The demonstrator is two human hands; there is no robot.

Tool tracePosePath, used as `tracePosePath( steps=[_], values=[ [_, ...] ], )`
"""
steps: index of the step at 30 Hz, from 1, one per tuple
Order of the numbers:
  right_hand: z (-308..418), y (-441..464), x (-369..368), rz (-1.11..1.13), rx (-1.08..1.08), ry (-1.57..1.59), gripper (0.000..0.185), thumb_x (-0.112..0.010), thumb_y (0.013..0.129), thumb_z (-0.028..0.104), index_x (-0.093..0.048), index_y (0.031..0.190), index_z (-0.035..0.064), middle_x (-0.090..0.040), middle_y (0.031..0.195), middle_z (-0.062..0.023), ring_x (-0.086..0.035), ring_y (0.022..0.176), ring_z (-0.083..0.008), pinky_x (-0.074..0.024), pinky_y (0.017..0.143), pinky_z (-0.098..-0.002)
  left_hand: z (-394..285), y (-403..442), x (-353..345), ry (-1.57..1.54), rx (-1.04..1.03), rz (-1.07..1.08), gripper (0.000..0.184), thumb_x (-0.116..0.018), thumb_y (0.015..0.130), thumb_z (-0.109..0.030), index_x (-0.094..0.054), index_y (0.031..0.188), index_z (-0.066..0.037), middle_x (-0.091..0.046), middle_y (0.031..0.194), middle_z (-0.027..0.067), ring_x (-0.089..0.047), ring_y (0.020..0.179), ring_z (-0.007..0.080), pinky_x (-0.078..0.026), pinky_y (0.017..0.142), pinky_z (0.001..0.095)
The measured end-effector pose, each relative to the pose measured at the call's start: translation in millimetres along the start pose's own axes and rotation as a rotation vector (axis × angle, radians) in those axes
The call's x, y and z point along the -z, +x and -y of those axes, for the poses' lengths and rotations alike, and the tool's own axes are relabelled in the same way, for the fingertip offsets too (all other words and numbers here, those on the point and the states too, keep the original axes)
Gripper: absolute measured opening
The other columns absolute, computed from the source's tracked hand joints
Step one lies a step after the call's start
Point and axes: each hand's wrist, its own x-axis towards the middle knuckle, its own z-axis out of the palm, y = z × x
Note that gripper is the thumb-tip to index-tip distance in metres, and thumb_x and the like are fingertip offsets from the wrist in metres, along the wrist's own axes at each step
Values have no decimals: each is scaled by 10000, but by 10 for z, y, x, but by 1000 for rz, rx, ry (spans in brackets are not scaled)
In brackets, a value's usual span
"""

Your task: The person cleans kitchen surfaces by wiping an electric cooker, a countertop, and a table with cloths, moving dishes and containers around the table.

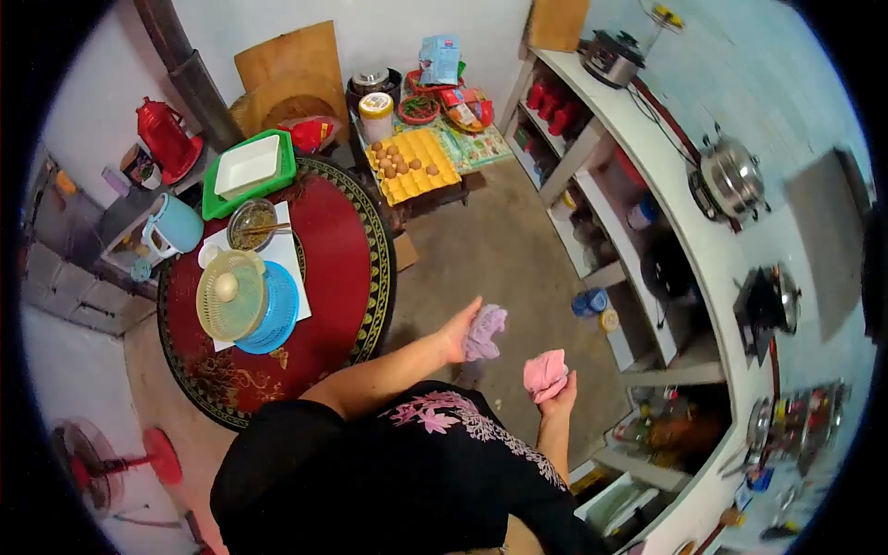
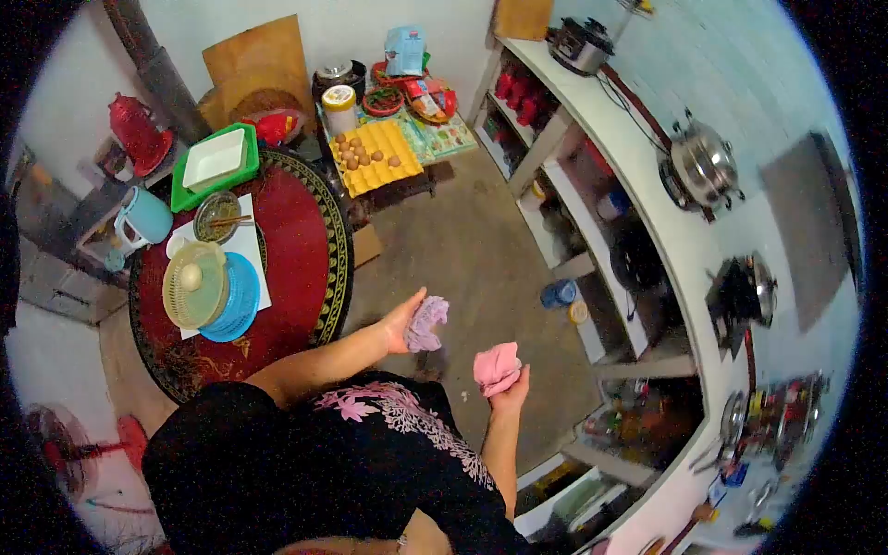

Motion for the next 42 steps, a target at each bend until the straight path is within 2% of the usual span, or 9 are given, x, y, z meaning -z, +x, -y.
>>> tracePosePath(
  steps=[8,10,14,17,18,24,31,37,42],
  values=[
    [1009,1909,-1447,10,-186,-261,522,-358,904,491,-485,1220,95,-504,1256,-101,-465,1168,-291,-363,993,-459,-1257,837,-295,-291,-445,128,457,-442,889,-541,-540,1164,-190,-625,1078,-7,-600,913,223,-456,814,560],
    [1039,2480,-1738,48,-298,-325,418,-410,897,401,-526,1156,93,-559,1168,-92,-516,1094,-283,-408,949,-447,-1487,757,-265,-252,-486,-20,390,-436,907,-488,-573,1092,-173,-625,1021,19,-587,885,234,-473,778,522],
    [714,3251,-2402,97,-368,-500,364,-431,888,352,-551,1113,92,-587,1113,-89,-551,1031,-279,-461,881,-445,-1928,1010,308,-502,-438,516,315,-455,909,-403,-581,886,-115,-588,847,56,-542,723,219,-484,633,374],
    [457,3752,-2669,91,-438,-533,356,-410,896,339,-561,1099,88,-596,1102,-92,-558,1026,-283,-457,891,-455,-2381,1105,-127,-534,-636,-186,445,-464,900,-472,-568,818,-47,-550,710,81,-459,564,173,-409,424,245],
    [404,3899,-2805,93,-480,-527,354,-401,898,332,-564,1094,87,-598,1100,-94,-560,1026,-286,-454,897,-457,-2583,1120,-46,-451,-490,179,436,-455,918,-428,-572,839,-15,-557,747,90,-458,589,189,-438,489,271],
    [335,4756,-3780,82,-552,-599,327,-408,905,273,-576,1056,37,-620,1053,-104,-590,989,-263,-472,884,-406,-3995,2061,100,-338,-568,-208,276,-507,896,-323,-581,907,-58,-601,822,89,-614,771,259,-538,708,407],
    [213,6232,-4259,67,-544,-880,300,-453,899,265,-582,1032,28,-631,1000,-123,-622,898,-247,-520,784,-386,-5293,3002,270,-329,-459,-350,304,-496,900,-363,-557,950,-69,-596,795,68,-611,658,254,-535,621,408],
    [-590,7890,-4321,114,-550,-955,338,-540,877,302,-537,1065,22,-605,961,-96,-602,825,-230,-519,700,-354,-5462,3463,457,-390,-504,-517,306,-482,907,-380,-558,928,-84,-568,745,44,-577,638,196,-463,513,330],
    [-1190,8548,-4775,-37,-446,-754,438,-603,845,326,-482,1125,11,-557,908,-67,-537,696,-193,-464,590,-321,-5181,3555,566,-691,-553,-424,305,-489,924,-327,-532,1077,-68,-591,951,72,-598,797,221,-526,762,398]
  ],
)
